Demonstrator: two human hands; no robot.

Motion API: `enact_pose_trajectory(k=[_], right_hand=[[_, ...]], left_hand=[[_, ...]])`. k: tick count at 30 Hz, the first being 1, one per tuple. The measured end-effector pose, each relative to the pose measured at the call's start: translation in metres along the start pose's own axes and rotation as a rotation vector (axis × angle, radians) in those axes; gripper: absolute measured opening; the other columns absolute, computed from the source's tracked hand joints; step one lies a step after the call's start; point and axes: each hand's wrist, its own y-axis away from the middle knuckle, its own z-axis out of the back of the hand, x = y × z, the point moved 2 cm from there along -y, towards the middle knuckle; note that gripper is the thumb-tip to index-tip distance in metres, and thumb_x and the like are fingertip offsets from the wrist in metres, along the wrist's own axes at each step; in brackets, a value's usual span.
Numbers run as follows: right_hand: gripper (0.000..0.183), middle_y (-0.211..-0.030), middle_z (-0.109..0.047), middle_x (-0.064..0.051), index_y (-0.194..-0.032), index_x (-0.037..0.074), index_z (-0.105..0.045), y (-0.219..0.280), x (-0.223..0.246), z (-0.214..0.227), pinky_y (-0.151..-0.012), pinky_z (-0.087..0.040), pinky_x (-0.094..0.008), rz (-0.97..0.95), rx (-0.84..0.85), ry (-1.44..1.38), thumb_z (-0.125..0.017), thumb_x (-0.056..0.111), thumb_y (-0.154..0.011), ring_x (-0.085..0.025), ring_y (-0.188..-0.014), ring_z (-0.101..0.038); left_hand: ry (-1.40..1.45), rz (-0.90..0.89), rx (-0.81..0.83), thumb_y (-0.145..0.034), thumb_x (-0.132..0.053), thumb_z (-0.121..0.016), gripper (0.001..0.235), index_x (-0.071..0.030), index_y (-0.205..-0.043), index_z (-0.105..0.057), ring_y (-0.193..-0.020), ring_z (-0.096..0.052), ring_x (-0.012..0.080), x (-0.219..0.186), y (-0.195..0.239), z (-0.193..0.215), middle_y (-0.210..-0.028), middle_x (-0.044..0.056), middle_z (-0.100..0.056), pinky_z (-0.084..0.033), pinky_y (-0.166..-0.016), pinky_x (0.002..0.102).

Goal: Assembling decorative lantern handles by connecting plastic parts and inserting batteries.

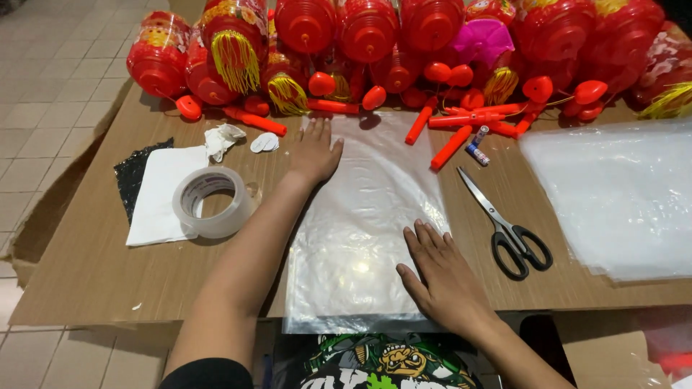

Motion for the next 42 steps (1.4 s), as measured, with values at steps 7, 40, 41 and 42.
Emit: enact_pose_trajectory(k=[7,40,41,42], right_hand=[[0.071,-0.165,-0.025,-0.019,-0.159,0.009,-0.027,0.000,0.003,0.000,-0.124,-0.007,-0.047,-0.014,0.020,-0.008,-0.033,0.053,-0.105,-0.030,-0.156,-0.015],[0.064,-0.160,-0.031,-0.031,-0.157,0.010,-0.039,-0.077,0.035,0.045,-0.123,-0.007,-0.063,0.064,0.172,-0.299,-0.049,0.044,-0.104,-0.047,-0.153,-0.020],[0.060,-0.160,-0.031,-0.032,-0.153,0.012,-0.045,-0.067,0.034,0.047,-0.123,-0.009,-0.063,0.084,0.150,-0.297,-0.053,0.044,-0.103,-0.047,-0.152,-0.021],[0.056,-0.159,-0.031,-0.032,-0.148,0.014,-0.050,-0.057,0.032,0.051,-0.122,-0.010,-0.063,0.104,0.127,-0.293,-0.057,0.043,-0.101,-0.048,-0.151,-0.022]], left_hand=[[0.046,-0.226,0.223,-0.105,-0.050,-0.021,0.075,-0.001,-0.161,-0.009,-0.157,-0.006,0.0313,-0.073,0.173,0.049,-0.170,0.017,-0.007,-0.007,-0.125,0.044],[0.511,-0.506,0.097,-0.096,-0.021,-0.060,0.059,0.004,-0.148,-0.046,-0.128,-0.056,0.0488,-0.071,0.235,0.147,-0.135,0.031,-0.061,-0.043,-0.105,0.059],[0.465,-0.506,-0.097,-0.098,-0.025,-0.061,0.054,0.000,-0.144,-0.051,-0.128,-0.057,0.0460,-0.057,0.219,0.158,-0.134,0.027,-0.062,-0.045,-0.105,0.055],[0.416,-0.504,-0.292,-0.099,-0.030,-0.062,0.050,-0.003,-0.141,-0.055,-0.128,-0.057,0.0432,-0.044,0.203,0.169,-0.133,0.023,-0.063,-0.046,-0.105,0.052]])
